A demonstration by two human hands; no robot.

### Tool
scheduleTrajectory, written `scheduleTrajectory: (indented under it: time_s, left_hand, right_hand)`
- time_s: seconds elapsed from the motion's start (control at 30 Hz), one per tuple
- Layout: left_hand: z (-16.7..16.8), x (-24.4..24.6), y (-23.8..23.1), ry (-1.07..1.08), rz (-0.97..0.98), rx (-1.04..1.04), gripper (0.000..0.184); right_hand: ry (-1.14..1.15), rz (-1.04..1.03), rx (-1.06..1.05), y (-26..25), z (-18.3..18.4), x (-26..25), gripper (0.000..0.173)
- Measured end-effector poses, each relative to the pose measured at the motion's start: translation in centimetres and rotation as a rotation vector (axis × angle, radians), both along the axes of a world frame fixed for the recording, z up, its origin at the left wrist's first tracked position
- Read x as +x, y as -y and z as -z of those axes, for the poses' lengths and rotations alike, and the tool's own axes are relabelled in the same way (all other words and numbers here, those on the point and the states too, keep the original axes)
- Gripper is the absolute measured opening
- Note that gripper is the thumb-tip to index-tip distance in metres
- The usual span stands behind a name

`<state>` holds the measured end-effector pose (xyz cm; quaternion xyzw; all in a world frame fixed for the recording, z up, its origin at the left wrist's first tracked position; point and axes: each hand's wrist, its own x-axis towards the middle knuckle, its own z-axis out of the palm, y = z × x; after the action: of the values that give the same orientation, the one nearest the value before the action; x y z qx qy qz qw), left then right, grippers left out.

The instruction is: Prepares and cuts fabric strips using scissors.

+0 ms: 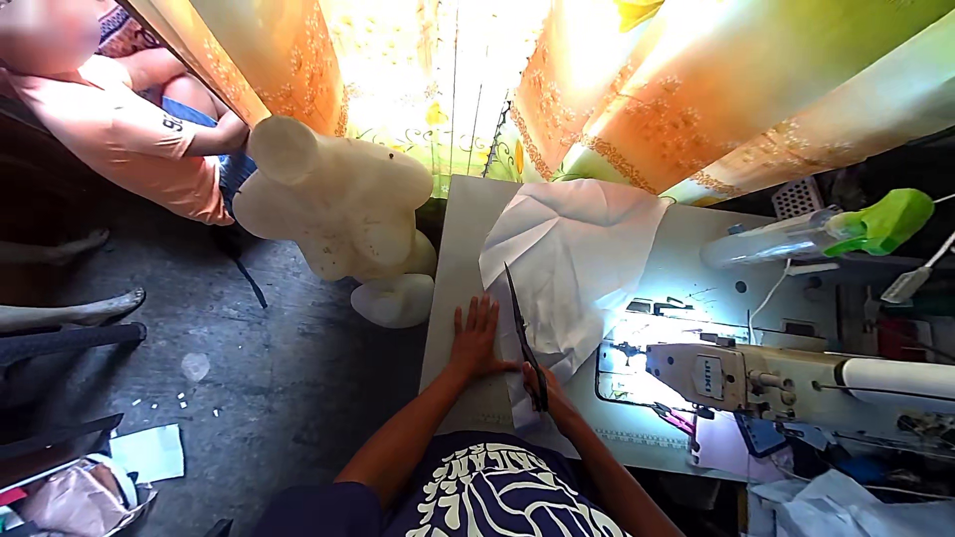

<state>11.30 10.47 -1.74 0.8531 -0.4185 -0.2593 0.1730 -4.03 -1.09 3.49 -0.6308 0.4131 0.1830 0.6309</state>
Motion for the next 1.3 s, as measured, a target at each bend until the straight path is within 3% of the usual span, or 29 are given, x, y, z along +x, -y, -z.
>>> scheduleTrajectory:
  time_s: [0.2, 0.37, 0.57, 0.83, 1.13, 1.3]
  left_hand:
    - [-0.3, 0.1, -0.1, 0.028, -0.004, -0.009, 0.131]
    - [0.0, 0.0, 0.0, 0.043, 0.003, -0.006, 0.134]
    - [-0.4, 0.0, 0.0, 0.035, 0.012, 0.030, 0.137]
    - [-0.4, 0.0, 0.1, 0.038, 0.014, 0.045, 0.137]
    - [-0.3, -0.1, -0.1, 0.054, -0.001, -0.021, 0.136]
    - [-0.4, -0.5, -0.3, 0.043, -0.011, -0.035, 0.136]
  right_hand:
    - [0.008, 0.036, -0.090, 0.0, -0.1, 0.9, 0.042]
    - [0.031, 0.072, -0.033, 0.1, -0.2, 1.0, 0.042]
    - [-0.019, -0.032, -0.032, 1.5, -0.3, 3.8, 0.047]
    - [0.047, 0.083, -0.011, 1.5, -0.6, 4.2, 0.042]
    - [0.013, -0.013, -0.002, 3.2, -0.6, 8.0, 0.046]
    - [0.032, 0.039, -0.023, 3.3, -0.4, 8.5, 0.043]
